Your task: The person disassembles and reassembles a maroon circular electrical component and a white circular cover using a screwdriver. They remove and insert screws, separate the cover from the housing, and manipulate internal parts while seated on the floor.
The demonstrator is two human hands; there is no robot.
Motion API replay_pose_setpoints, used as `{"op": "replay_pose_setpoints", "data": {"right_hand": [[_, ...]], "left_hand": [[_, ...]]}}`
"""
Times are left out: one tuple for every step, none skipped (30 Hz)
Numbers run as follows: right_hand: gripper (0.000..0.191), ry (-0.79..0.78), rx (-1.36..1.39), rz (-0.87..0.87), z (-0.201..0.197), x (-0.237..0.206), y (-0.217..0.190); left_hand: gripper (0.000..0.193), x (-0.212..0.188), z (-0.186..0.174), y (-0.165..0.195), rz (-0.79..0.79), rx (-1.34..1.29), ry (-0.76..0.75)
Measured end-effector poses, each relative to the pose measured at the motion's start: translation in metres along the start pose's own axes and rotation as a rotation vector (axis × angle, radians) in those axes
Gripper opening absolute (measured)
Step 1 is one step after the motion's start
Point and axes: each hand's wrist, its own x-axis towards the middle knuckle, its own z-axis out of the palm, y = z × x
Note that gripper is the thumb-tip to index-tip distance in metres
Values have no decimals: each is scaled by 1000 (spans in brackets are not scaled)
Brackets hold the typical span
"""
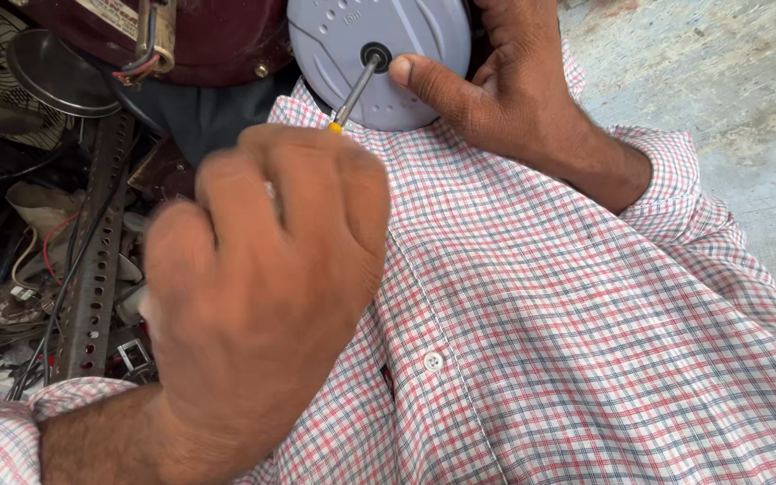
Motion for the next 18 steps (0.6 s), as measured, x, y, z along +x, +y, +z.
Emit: {"op": "replay_pose_setpoints", "data": {"right_hand": [[45, 0, 10, 8, 0, 0, -1], [45, 1, 20, 16, 0, 0, -1], [44, -11, 51, 42, 0, 0, -1], [44, -10, 54, 45, 1, 0, -1], [43, -10, 57, 48, 1, 0, -1], [44, -1, 39, 31, 1, 0, 0], [44, 3, 28, 20, 1, 0, 0], [44, 6, 17, 8, 1, 0, 1], [45, 4, 18, 4, 1, 0, 1], [45, -1, 18, 4, 1, 0, 1], [46, -5, 18, 4, 1, 0, 2], [45, -8, 19, 2, 1, -1, 2], [45, -9, 20, 8, 1, -1, 2], [45, -11, 21, 15, 0, -1, 2], [45, -10, 29, 34, 1, -2, 2], [45, -11, 26, 41, 1, -2, 2], [45, -13, 23, 48, 1, -2, 2], [45, -15, 15, 45, 1, -1, 2]], "left_hand": [[18, 0, 0, -1, -2, -25, 14], [20, 0, 0, -4, -7, -69, 10], [20, 1, 0, -4, -2, -78, -10], [21, 1, 0, -6, 3, -87, -31], [21, 1, -1, -6, 15, -63, -60], [20, 1, -1, -6, 24, -72, -64], [20, 0, -2, -6, 33, -80, -67], [18, -1, -3, -7, 46, -126, -39], [16, 0, -2, -6, 41, -132, -15], [16, -1, -2, -6, 37, -138, 9], [18, -1, -1, -5, 14, -103, 28], [16, -1, 0, -4, 11, -59, 25], [14, -1, 1, -4, 9, -16, 21], [10, -2, 2, -4, 28, 29, -6], [10, -2, 3, -4, 36, 32, -8], [10, -2, 3, -4, 44, 35, -10], [13, -2, 4, -4, 38, -1, 12], [14, -3, 2, -4, 33, -15, 7]]}}
